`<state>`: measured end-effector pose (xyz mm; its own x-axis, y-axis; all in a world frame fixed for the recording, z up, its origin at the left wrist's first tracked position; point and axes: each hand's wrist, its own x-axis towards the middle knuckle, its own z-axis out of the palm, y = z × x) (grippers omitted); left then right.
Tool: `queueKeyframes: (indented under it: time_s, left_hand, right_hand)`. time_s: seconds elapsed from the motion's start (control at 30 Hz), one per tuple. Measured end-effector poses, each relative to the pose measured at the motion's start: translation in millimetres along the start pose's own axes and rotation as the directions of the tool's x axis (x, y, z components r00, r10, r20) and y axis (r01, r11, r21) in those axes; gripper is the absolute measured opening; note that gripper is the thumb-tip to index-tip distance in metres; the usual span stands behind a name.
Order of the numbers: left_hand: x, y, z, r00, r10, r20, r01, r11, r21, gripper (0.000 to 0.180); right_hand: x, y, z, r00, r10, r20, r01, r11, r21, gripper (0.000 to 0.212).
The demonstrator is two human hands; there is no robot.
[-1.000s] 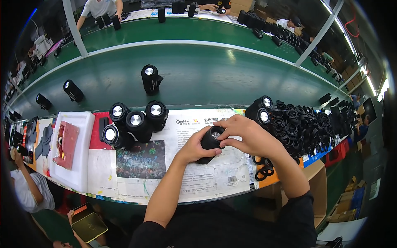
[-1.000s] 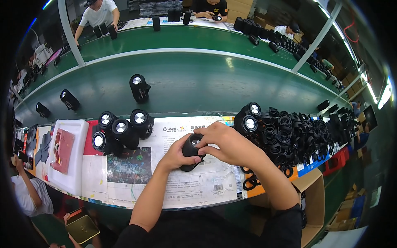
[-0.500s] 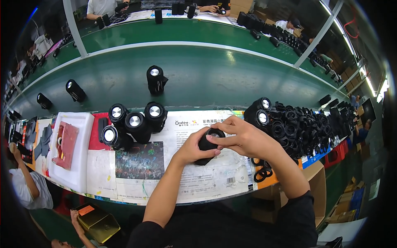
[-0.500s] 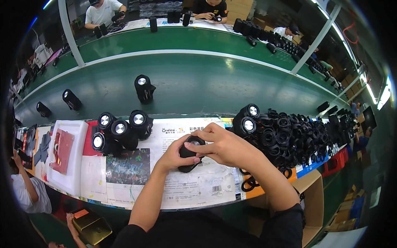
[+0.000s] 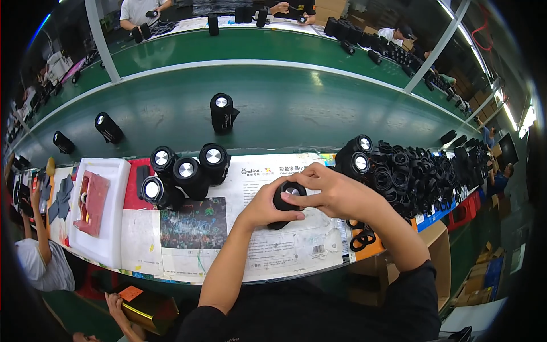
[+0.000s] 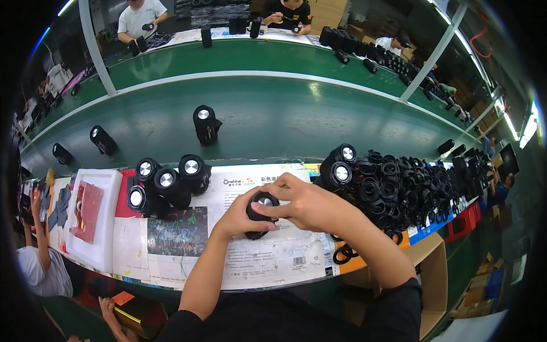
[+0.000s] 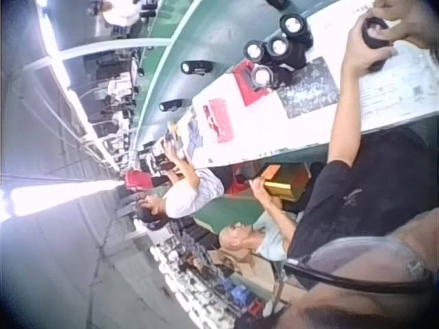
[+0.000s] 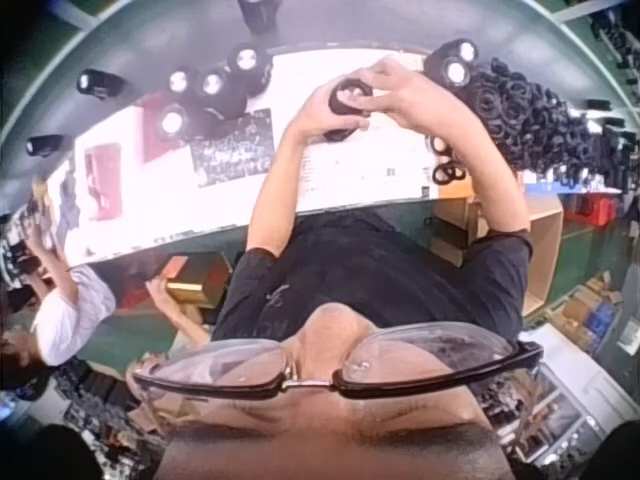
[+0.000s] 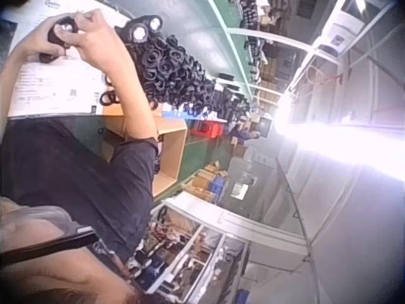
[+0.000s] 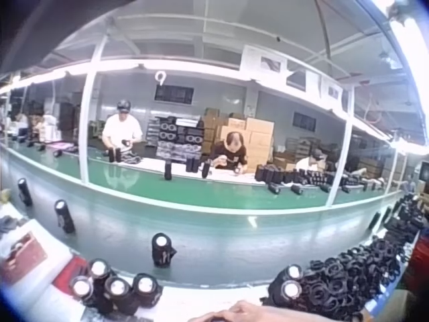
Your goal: The person assembles electronic binocular components by hand at a factory workbench, fitting rubber rings, plastic housing, and lens caps onto an electronic device, using a small screwdriver and tweezers for precision.
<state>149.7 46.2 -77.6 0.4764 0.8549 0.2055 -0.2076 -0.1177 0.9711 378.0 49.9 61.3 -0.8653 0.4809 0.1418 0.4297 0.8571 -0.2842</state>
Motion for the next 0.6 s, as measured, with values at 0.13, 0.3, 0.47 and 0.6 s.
queueKeyframes:
  time_s: [0.13, 0.3, 0.47, 0.6]
  left_hand:
    - [-3.9, 11.2, 7.4, 0.997, -0.063, 0.033, 0.062, 0.998, 0.031, 0.072]
    - [-6.9, -7.6, 11.6, 0.998, -0.069, -0.004, 0.069, 0.997, 0.040, 0.061]
    - [-13.7, -16.2, 11.7, 0.993, -0.110, 0.052, 0.110, 0.994, 0.010, 0.048]
    - [-9.7, -9.1, 13.1, 0.993, -0.096, 0.072, 0.093, 0.995, 0.045, 0.048]
  right_hand:
    - [9.5, 0.2, -18.0, 0.997, 0.034, 0.063, -0.041, 0.991, 0.125, 0.046]
    - [77.3, -16.1, 23.0, 0.935, 0.350, -0.046, -0.327, 0.907, 0.266, 0.043]
    - [100.3, -17.6, 60.1, 0.793, 0.583, 0.177, -0.609, 0.768, 0.197, 0.048]
    - [91.8, -15.0, 66.0, 0.768, 0.638, 0.056, -0.618, 0.716, 0.323, 0.040]
